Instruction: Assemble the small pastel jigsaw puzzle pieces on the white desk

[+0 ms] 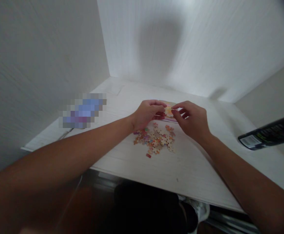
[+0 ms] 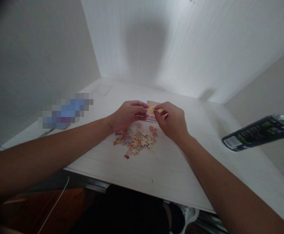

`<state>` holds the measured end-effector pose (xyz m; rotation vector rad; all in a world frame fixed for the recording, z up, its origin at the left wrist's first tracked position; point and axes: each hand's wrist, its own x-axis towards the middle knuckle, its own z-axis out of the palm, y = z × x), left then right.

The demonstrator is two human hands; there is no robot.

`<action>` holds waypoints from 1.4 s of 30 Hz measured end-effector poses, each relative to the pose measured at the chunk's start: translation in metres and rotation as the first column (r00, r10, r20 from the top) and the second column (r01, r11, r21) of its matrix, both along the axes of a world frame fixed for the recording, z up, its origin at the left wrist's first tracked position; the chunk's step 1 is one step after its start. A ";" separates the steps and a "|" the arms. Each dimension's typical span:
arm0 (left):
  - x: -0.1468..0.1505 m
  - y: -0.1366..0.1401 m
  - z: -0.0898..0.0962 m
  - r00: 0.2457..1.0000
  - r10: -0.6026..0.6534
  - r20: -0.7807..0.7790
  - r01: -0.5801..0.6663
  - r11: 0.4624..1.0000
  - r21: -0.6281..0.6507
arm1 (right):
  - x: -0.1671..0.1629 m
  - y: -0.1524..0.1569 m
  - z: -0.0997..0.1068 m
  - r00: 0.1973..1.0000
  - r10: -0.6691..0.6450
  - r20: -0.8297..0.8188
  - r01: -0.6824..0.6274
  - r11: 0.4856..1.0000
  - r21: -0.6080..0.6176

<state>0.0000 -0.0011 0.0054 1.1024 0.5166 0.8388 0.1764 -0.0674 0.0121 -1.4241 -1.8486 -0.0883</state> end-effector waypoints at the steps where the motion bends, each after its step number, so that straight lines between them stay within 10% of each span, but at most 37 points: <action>1: 0.000 0.000 0.001 0.999 0.029 -0.030 -0.029 0.999 0.014 | 0.000 0.001 -0.002 0.997 -0.003 -0.083 -0.001 0.999 -0.045; 8: -0.001 0.002 0.003 0.997 0.066 -0.046 -0.057 0.982 0.179 | 0.001 0.006 -0.004 0.772 0.086 -0.630 -0.332 0.900 -0.283; 15: -0.001 0.005 -0.003 0.990 0.061 -0.126 -0.017 0.946 0.323 | 0.009 0.009 -0.006 0.713 0.067 -0.698 -0.398 0.858 -0.324; 18: -0.001 0.010 -0.007 0.951 0.165 -0.260 0.022 0.807 0.591 | 0.014 0.010 -0.004 0.803 0.045 -0.594 -0.327 0.867 -0.376; 21: -0.005 0.014 -0.009 0.893 0.255 -0.371 0.182 0.549 0.815 | 0.021 0.010 -0.001 0.923 0.119 -0.367 -0.273 0.874 -0.401; 24: -0.008 0.015 -0.007 0.847 0.298 -0.441 0.346 0.320 0.882 | 0.027 0.009 0.000 0.974 0.192 -0.124 -0.227 0.873 -0.432; 26: -0.010 0.013 -0.006 0.832 0.304 -0.465 0.398 0.257 0.881 | 0.028 0.007 0.001 0.980 0.201 0.011 -0.174 0.872 -0.457; 34: -0.010 0.013 -0.007 0.819 0.286 -0.498 0.451 0.216 0.866 | 0.028 0.007 0.006 0.967 0.204 0.155 -0.104 0.863 -0.494; 42: -0.012 0.015 -0.005 0.814 0.240 -0.530 0.502 0.169 0.848 | 0.032 0.006 0.009 0.956 0.293 0.026 -0.213 0.751 -0.625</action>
